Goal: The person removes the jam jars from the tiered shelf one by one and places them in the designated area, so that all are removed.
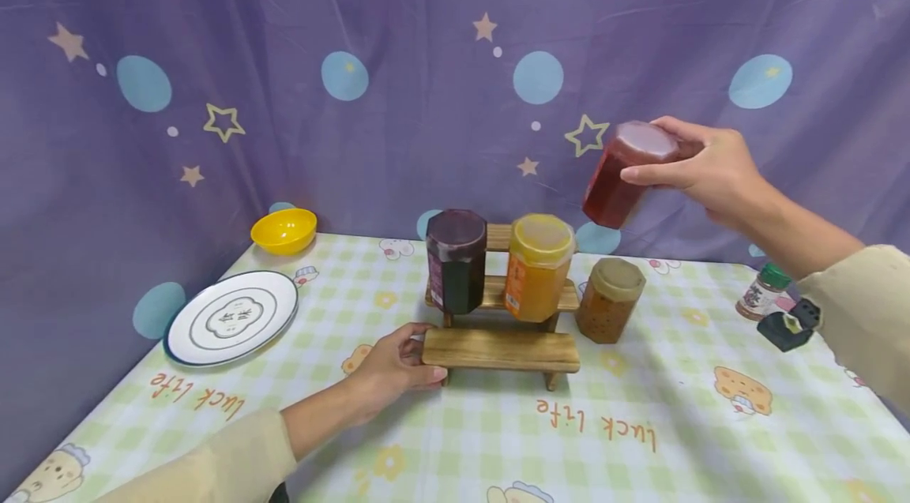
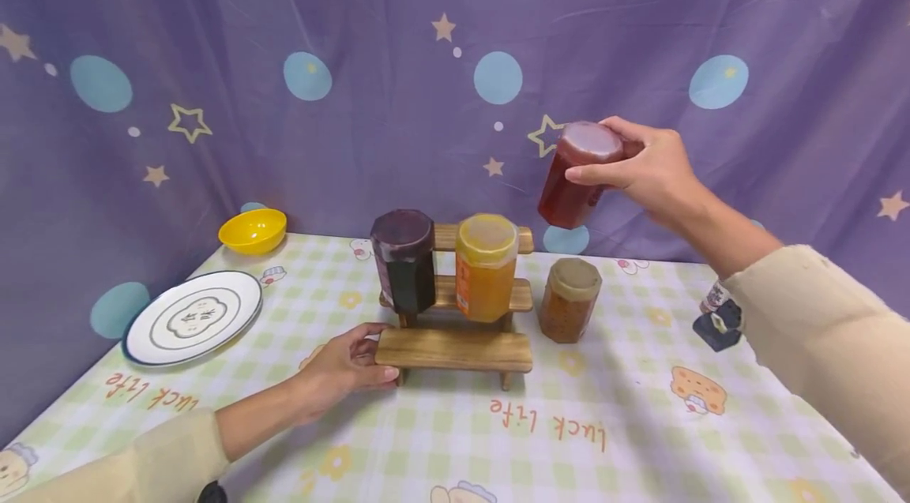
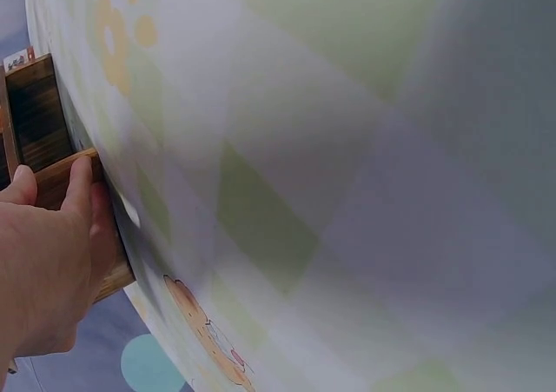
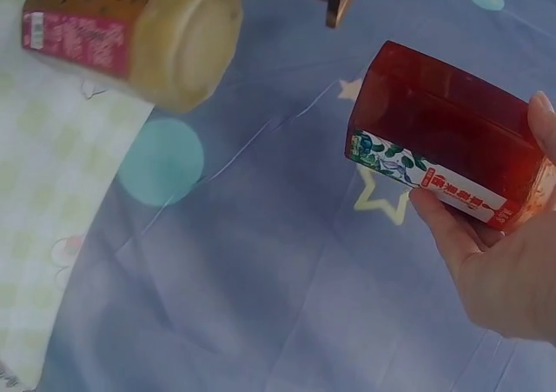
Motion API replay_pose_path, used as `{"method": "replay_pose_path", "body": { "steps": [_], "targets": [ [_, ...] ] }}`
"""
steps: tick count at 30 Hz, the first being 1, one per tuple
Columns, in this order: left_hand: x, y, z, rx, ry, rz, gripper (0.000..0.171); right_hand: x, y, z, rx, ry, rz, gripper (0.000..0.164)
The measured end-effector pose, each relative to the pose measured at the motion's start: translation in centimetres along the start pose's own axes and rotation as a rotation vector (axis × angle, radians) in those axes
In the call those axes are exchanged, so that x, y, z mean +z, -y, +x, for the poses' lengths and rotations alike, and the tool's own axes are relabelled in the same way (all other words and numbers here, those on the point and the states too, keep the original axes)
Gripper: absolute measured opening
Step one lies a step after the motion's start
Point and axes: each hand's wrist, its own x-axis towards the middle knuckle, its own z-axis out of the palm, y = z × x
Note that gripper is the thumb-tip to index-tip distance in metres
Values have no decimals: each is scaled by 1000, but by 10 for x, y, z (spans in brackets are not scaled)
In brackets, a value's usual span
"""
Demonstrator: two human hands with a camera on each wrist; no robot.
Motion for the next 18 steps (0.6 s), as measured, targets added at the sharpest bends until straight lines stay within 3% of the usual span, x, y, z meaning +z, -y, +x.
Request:
{"method": "replay_pose_path", "body": {
  "steps": [4, 12, 18],
  "targets": [
    [1, -1, 1, -4, -2, 3, 73, -9, -13, -1, 19, 2, 3, 85],
    [3, 0, 3, -13, -28, -13, 71, -28, -36, -10, 36, 0, 26, 72],
    [3, -1, 2, -17, -25, -15, 73, -42, -49, -17, 86, -24, 3, 77]
  ]
}}
